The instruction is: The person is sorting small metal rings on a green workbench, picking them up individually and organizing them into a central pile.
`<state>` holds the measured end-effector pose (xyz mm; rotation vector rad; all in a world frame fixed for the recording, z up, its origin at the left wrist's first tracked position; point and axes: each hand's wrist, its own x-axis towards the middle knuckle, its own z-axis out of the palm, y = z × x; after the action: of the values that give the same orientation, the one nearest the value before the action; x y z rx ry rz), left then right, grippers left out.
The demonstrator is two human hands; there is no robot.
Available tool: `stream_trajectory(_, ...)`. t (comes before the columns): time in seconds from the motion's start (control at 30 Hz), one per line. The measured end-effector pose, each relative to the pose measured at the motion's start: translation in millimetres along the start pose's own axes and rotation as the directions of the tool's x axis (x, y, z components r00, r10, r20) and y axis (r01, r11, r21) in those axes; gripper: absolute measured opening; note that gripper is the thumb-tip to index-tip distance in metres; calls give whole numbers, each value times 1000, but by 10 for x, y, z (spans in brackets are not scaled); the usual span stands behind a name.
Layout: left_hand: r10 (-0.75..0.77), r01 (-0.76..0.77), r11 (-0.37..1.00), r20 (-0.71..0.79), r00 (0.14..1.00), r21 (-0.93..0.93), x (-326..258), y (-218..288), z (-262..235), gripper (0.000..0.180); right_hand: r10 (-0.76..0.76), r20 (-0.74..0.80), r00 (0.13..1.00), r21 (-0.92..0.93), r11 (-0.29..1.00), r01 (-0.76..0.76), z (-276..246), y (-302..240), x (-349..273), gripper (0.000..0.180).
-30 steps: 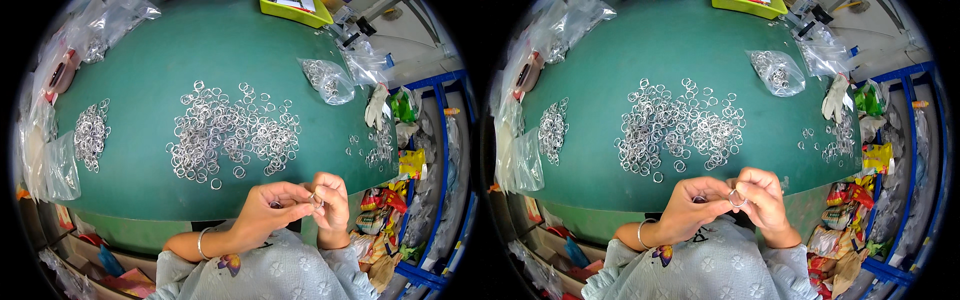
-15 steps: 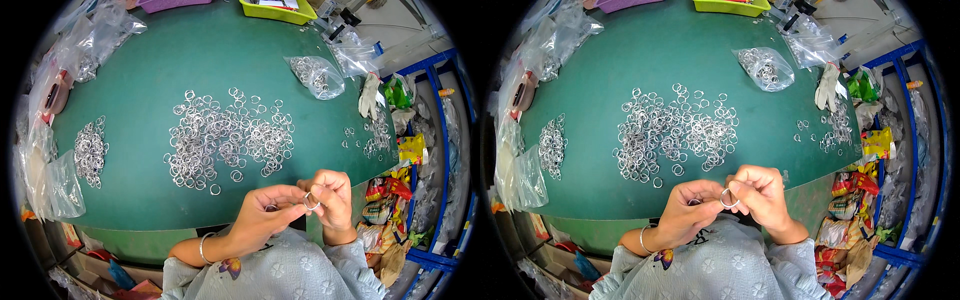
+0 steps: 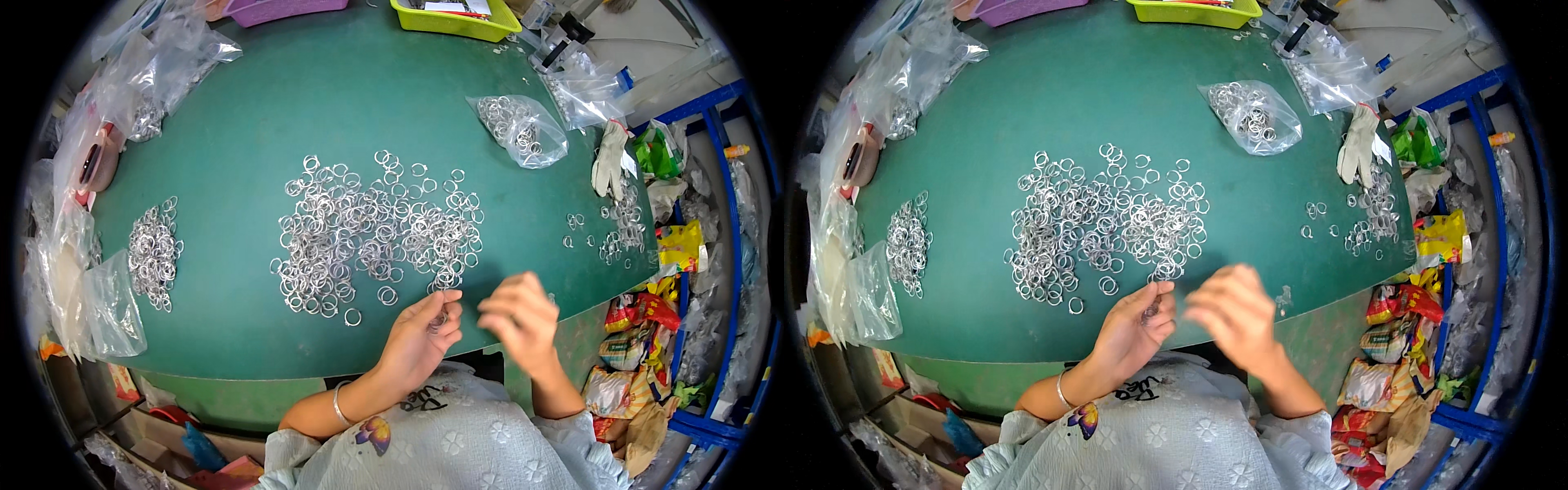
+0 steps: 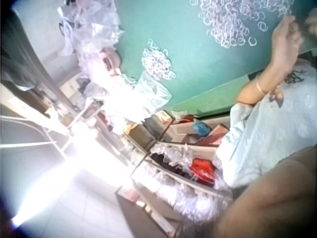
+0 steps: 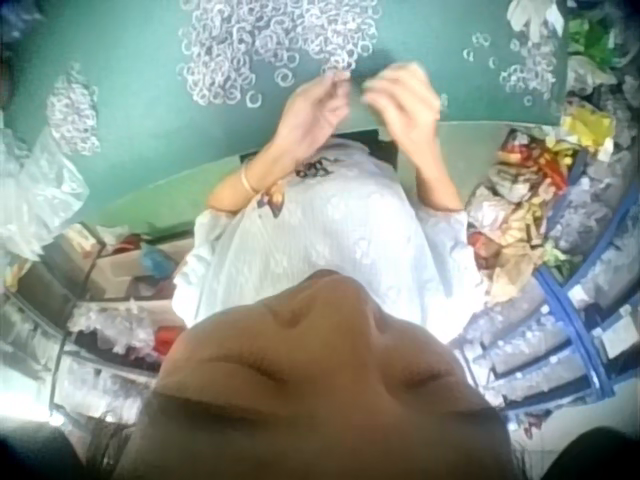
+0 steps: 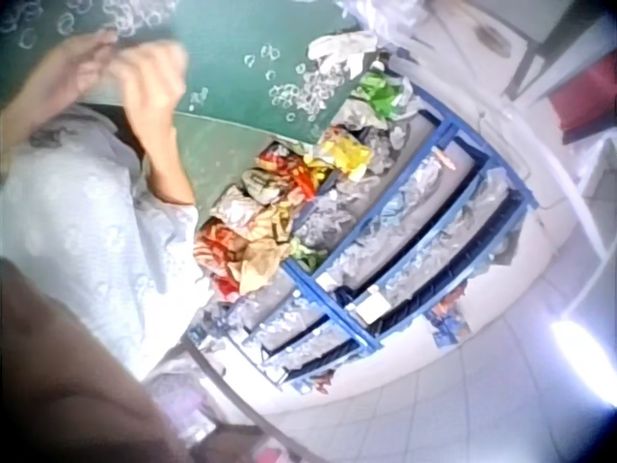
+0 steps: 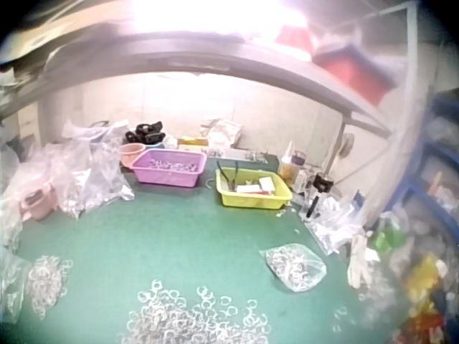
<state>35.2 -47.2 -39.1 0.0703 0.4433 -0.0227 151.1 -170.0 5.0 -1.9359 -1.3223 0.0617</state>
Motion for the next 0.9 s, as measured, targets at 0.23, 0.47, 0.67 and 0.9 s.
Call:
stream_trajectory(0.23,5,15,977,-90,996,211,2,23,102,24,87,7,996,-318,945,-80,165,547,188,12)
stream_trajectory(0.47,223,-162,868,-77,972,470,60,34,114,29,349,-69,935,277,907,-318,104,333,100,7)
stream_trajectory(0.67,422,-351,600,88,902,719,201,10,172,33,563,168,809,778,428,-460,138,147,31,7)
stream_trajectory(0.9,468,-386,554,107,877,737,68,31,284,29,232,-174,957,245,951,-186,171,-64,95,26)
